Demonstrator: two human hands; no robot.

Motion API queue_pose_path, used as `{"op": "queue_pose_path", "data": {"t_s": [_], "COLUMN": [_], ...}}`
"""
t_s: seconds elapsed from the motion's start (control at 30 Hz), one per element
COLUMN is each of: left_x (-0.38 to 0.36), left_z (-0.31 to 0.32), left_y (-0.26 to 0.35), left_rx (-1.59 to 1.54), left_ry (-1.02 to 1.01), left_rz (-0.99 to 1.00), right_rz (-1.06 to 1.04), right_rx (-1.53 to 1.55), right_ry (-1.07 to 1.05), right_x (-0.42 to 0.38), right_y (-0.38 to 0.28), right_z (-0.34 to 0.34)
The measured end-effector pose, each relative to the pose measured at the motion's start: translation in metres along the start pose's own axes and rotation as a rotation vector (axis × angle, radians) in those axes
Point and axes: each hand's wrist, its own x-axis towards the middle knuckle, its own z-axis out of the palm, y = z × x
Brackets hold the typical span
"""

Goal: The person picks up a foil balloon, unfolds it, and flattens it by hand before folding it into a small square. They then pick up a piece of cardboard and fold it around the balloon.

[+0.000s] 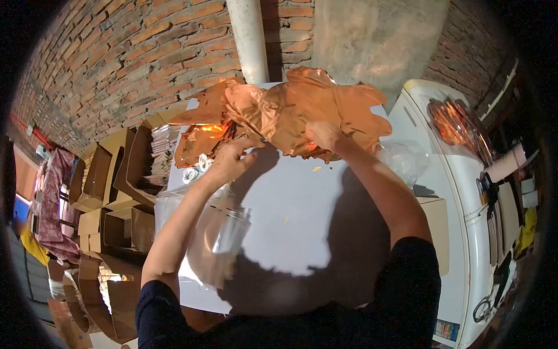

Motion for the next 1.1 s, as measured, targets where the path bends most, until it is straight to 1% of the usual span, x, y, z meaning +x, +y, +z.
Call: {"op": "queue_pose_path", "data": {"t_s": [0.07,0.1,0.13,0.2,0.23,0.27,0.37,0.47,0.57,0.6,0.7,0.77,0.83,0.9,0.93,0.97,1.03,1.1], "left_x": [0.003,0.003,-0.002,-0.028,-0.041,-0.061,-0.107,-0.14,-0.145,-0.144,-0.142,-0.141,-0.135,-0.125,-0.117,-0.104,-0.066,-0.02], "left_z": [0.013,0.017,0.016,0.01,0.006,0.008,0.009,0.033,0.033,0.034,0.035,0.035,0.033,0.026,0.021,0.018,0.012,0.013], "left_y": [0.003,0.004,0.005,0.012,0.016,0.019,0.06,0.055,0.044,0.035,0.016,0.011,0.013,0.025,0.033,0.037,0.042,0.034], "left_rx": [0.01,0.015,0.085,0.212,0.278,0.247,0.433,0.568,0.831,0.839,0.735,0.751,0.732,0.544,0.449,0.377,0.232,0.225], "left_ry": [-0.02,-0.027,-0.045,-0.108,-0.143,-0.17,-0.318,-0.378,-0.413,-0.421,-0.305,-0.32,-0.351,-0.239,-0.182,-0.115,0.023,0.172], "left_rz": [0.034,0.049,0.136,0.207,0.251,0.21,0.227,0.298,0.384,0.326,0.274,0.234,0.191,0.228,0.246,0.258,0.281,0.309], "right_rz": [0.099,0.081,0.056,-0.044,-0.115,-0.184,-0.227,-0.079,-0.28,-0.236,-0.113,-0.039,0.077,0.096,0.058,0.019,0.038,0.036], "right_rx": [0.151,0.233,0.32,0.323,0.236,0.146,0.082,0.113,-0.067,-0.016,0.131,0.226,0.306,0.324,0.303,0.283,0.327,0.357], "right_ry": [-0.089,-0.108,-0.135,-0.146,-0.111,-0.072,0.058,-0.058,0.111,0.131,0.185,0.208,0.156,0.148,0.164,0.18,0.148,0.123], "right_x": [-0.004,-0.01,-0.017,-0.025,-0.026,-0.026,-0.022,-0.028,-0.011,-0.012,-0.01,-0.006,-0.003,0.002,0.007,0.011,0.012,0.014], "right_y": [-0.012,-0.014,-0.015,-0.021,-0.021,-0.021,-0.01,-0.038,-0.008,-0.008,-0.005,0.002,-0.002,-0.003,0.003,0.008,0.005,0.002], "right_z": [-0.018,-0.025,-0.027,-0.022,-0.02,-0.018,0.001,-0.022,0.002,0.0,0.0,0.007,0.003,-0.003,-0.004,-0.004,-0.019,-0.034]}}
